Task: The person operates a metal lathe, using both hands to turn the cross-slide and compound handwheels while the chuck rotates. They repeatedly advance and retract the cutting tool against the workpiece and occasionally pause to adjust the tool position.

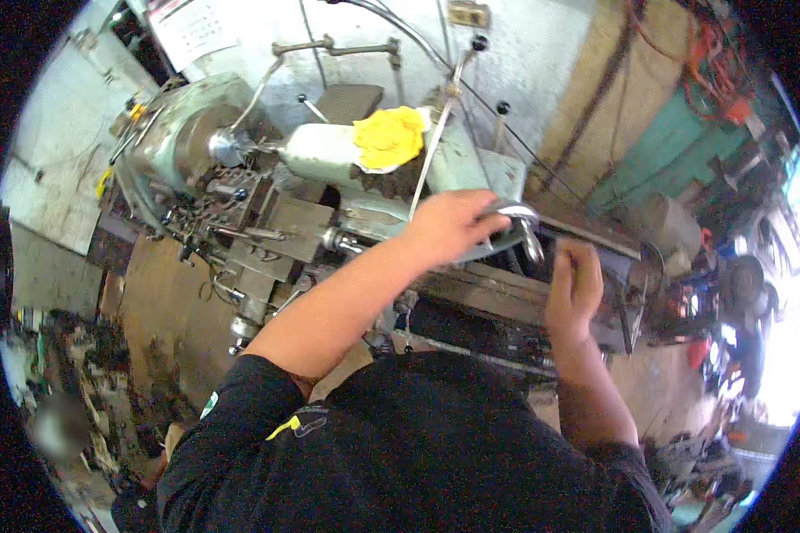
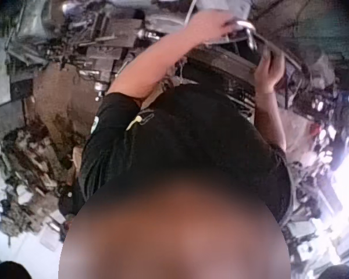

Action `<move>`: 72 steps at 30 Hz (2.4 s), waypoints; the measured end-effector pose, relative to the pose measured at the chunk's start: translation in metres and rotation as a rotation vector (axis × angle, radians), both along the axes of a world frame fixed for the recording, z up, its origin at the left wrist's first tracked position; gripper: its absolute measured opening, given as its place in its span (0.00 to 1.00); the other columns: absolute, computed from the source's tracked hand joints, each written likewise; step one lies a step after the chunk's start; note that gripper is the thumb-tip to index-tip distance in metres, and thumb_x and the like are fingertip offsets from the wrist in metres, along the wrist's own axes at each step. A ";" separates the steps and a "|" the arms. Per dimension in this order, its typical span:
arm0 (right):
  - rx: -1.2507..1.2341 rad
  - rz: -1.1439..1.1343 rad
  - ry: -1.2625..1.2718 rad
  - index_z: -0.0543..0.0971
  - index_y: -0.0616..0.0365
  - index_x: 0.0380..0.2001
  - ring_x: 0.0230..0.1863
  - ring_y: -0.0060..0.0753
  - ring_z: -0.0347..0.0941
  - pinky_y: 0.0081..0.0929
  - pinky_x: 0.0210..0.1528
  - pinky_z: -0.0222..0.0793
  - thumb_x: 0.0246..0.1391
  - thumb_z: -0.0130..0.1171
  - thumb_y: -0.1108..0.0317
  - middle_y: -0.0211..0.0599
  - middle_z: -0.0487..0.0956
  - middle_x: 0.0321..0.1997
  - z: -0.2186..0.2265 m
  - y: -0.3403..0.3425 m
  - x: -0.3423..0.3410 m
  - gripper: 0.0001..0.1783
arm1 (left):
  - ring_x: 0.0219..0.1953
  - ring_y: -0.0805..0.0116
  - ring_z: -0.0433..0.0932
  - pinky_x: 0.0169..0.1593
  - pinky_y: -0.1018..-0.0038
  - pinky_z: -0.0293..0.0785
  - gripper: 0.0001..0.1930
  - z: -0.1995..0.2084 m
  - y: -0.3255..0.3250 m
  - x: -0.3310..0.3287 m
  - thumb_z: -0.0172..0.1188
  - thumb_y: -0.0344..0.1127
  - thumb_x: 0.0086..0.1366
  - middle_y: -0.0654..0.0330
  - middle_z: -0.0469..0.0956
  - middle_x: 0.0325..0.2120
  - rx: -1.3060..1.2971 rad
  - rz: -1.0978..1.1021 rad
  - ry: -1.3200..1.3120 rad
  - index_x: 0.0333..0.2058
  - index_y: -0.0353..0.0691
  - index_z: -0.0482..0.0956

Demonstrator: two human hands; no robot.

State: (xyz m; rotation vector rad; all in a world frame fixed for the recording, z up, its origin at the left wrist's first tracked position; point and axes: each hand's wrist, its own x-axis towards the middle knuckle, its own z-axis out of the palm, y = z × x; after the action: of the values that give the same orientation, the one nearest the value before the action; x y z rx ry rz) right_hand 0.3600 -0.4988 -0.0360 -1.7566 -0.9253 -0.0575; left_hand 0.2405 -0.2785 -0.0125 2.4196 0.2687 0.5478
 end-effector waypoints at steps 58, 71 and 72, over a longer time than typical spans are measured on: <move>-0.653 0.363 -0.012 0.86 0.63 0.38 0.42 0.39 0.82 0.35 0.50 0.75 0.45 0.74 0.69 0.44 0.86 0.37 0.072 0.112 0.012 0.15 | 0.44 0.47 0.85 0.48 0.52 0.79 0.18 0.004 0.236 -0.223 0.59 0.53 0.70 0.52 0.87 0.38 0.313 0.719 0.313 0.44 0.46 0.84; -0.707 0.336 0.061 0.85 0.64 0.37 0.40 0.39 0.82 0.35 0.48 0.73 0.43 0.76 0.70 0.46 0.86 0.36 0.085 0.118 -0.003 0.16 | 0.43 0.46 0.85 0.48 0.52 0.79 0.18 0.005 0.238 -0.222 0.59 0.53 0.70 0.51 0.87 0.36 0.264 0.771 0.341 0.44 0.47 0.85; -0.696 0.346 0.059 0.85 0.64 0.37 0.40 0.41 0.82 0.35 0.48 0.73 0.43 0.76 0.69 0.47 0.86 0.36 0.085 0.118 -0.003 0.16 | 0.43 0.45 0.85 0.47 0.52 0.80 0.17 0.005 0.237 -0.222 0.59 0.53 0.70 0.51 0.87 0.36 0.258 0.776 0.341 0.44 0.47 0.85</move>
State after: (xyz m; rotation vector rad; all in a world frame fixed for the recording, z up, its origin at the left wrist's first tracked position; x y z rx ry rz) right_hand 0.3566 -0.3809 0.0486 -2.1715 -1.2899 0.6020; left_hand 0.0184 -0.0412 -0.0074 2.5957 1.3898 0.5040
